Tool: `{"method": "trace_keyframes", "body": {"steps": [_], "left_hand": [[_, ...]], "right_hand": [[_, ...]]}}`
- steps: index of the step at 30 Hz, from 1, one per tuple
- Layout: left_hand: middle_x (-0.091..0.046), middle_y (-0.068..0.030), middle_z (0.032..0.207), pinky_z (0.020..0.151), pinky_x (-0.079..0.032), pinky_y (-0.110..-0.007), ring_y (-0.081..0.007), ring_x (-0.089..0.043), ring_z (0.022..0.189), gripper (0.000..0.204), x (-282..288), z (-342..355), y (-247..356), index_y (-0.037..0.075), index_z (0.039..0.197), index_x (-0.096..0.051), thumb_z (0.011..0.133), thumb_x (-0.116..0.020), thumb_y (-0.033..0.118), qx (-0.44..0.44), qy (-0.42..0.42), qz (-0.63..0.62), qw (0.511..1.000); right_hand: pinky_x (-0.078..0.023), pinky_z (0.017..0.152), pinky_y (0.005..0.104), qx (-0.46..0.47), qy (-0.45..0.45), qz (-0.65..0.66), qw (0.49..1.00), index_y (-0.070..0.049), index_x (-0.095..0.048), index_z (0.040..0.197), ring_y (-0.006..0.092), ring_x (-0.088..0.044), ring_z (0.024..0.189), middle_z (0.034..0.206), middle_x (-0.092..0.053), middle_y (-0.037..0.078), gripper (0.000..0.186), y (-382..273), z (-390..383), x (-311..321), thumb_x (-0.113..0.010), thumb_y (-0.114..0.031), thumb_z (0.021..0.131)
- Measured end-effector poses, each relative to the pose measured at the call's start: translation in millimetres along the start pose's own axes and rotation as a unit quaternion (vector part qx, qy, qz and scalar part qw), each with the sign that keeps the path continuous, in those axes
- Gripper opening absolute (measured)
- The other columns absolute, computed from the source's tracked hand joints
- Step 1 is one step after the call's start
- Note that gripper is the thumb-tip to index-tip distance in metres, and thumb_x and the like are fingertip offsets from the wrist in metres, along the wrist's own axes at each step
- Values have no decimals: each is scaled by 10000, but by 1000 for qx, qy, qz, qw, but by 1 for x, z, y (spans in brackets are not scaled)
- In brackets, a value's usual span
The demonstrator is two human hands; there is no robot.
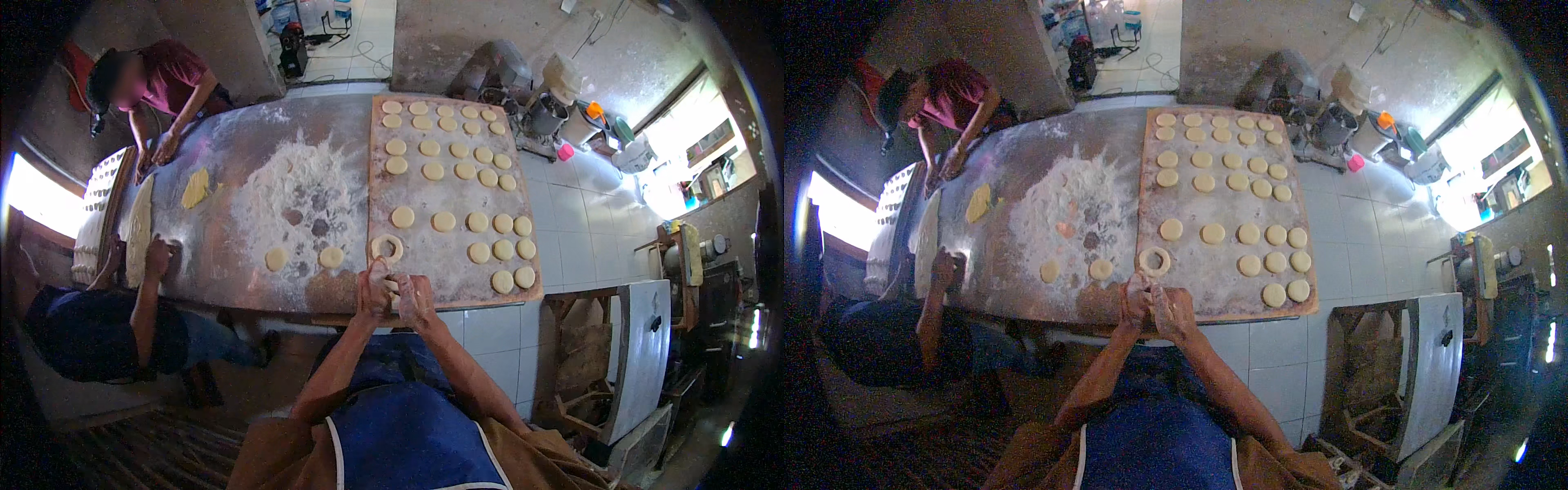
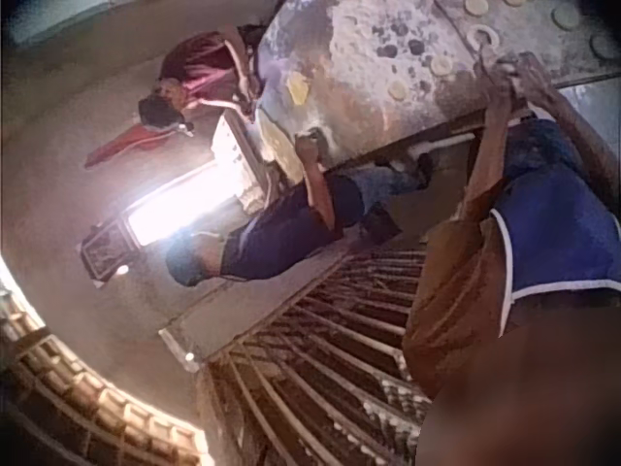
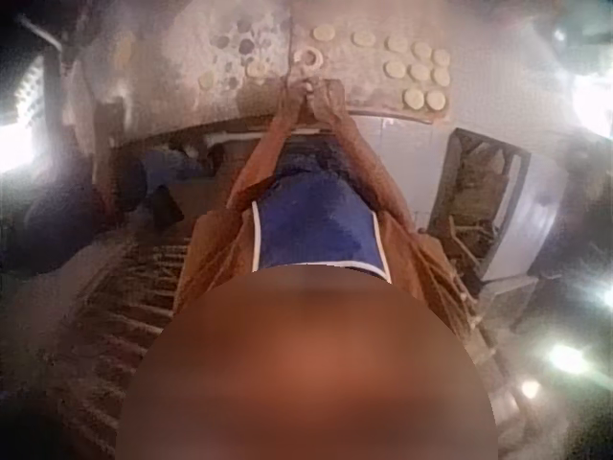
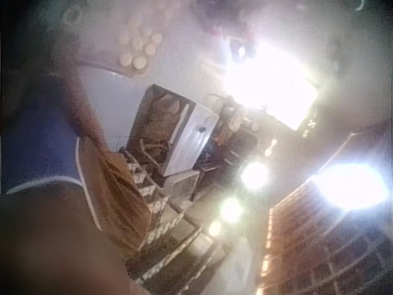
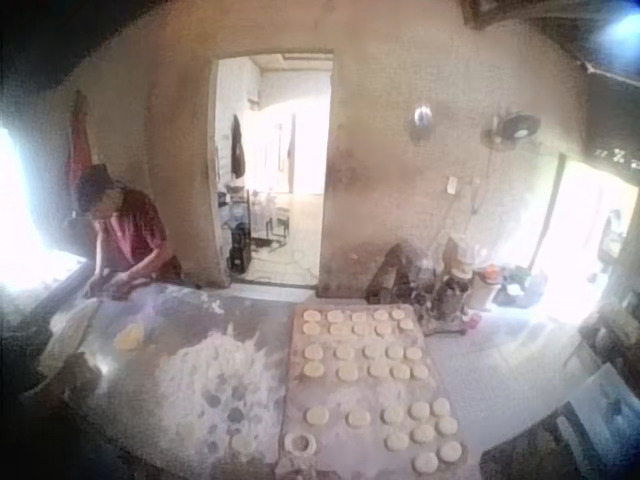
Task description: The person shapes circular dough pieces into ring shapes by hand and places them on a wooden board. Two coworkers roll and cut dough nearby. The person moves the completed board to a rack.
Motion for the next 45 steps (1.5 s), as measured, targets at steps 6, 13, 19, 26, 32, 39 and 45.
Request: {"method": "trace_keyframes", "body": {"steps": [6,13,19,26,32,39,45], "left_hand": [[-496,-8,795,617,-420,-287,-102,-475,704,255,-30,-10,27,57,845,-490,978,-406,258,80,-118,120,982],[-528,-17,734,500,-449,-279,-124,-507,567,254,-37,-14,-17,38,879,-567,926,-497,278,123,-19,-100,987],[-590,-151,734,665,-474,-407,-305,-578,692,259,-33,0,-7,-10,966,-566,904,-524,238,18,10,257,966],[-621,-178,993,901,-421,-500,-352,-550,1046,391,-62,16,28,-15,1026,-605,790,-651,293,-179,-116,670,711],[-623,-102,997,916,-395,-488,-298,-549,1042,318,-53,29,33,58,969,-635,724,-707,247,-154,-252,613,733],[-622,-102,962,861,-399,-446,-284,-568,972,276,4,32,52,61,956,-639,757,-698,243,-217,-123,516,819],[-612,-92,896,824,-389,-418,-268,-574,881,171,156,36,82,54,955,-633,813,-640,150,-133,43,481,866]], "right_hand": [[-402,523,464,14,-17,-29,999,-11,-585,709,406,-548,585,629,-548,229,451,22,-23,28,-368,-320,957],[-416,536,426,5,68,51,996,-17,-572,717,356,-556,581,669,-578,181,348,39,-37,37,-459,-288,905],[-453,669,377,-73,10,73,995,-1,-579,805,208,-579,659,743,-626,107,308,8,-34,70,-568,-307,840],[-408,947,483,-160,53,-275,947,92,-405,1279,459,-475,1130,1166,-510,321,605,41,-58,90,-666,-138,784],[-365,989,532,48,160,-428,888,120,-426,1252,473,-451,1145,1210,-499,312,494,80,-6,123,-572,-92,830],[-465,850,444,-172,59,-357,916,-25,-625,983,349,-601,945,968,-646,174,284,102,26,142,-673,-123,721],[-515,709,386,-66,0,-72,995,-43,-662,948,319,-646,784,842,-666,148,285,27,57,20,-756,-150,700]]}}
Point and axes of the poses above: each hand's wrist, its own z-axis towards the middle knuckle, its own x-axis out of the back of the hand, y = z × x, the point moved 2 cm from there along z, towards the middle knuckle
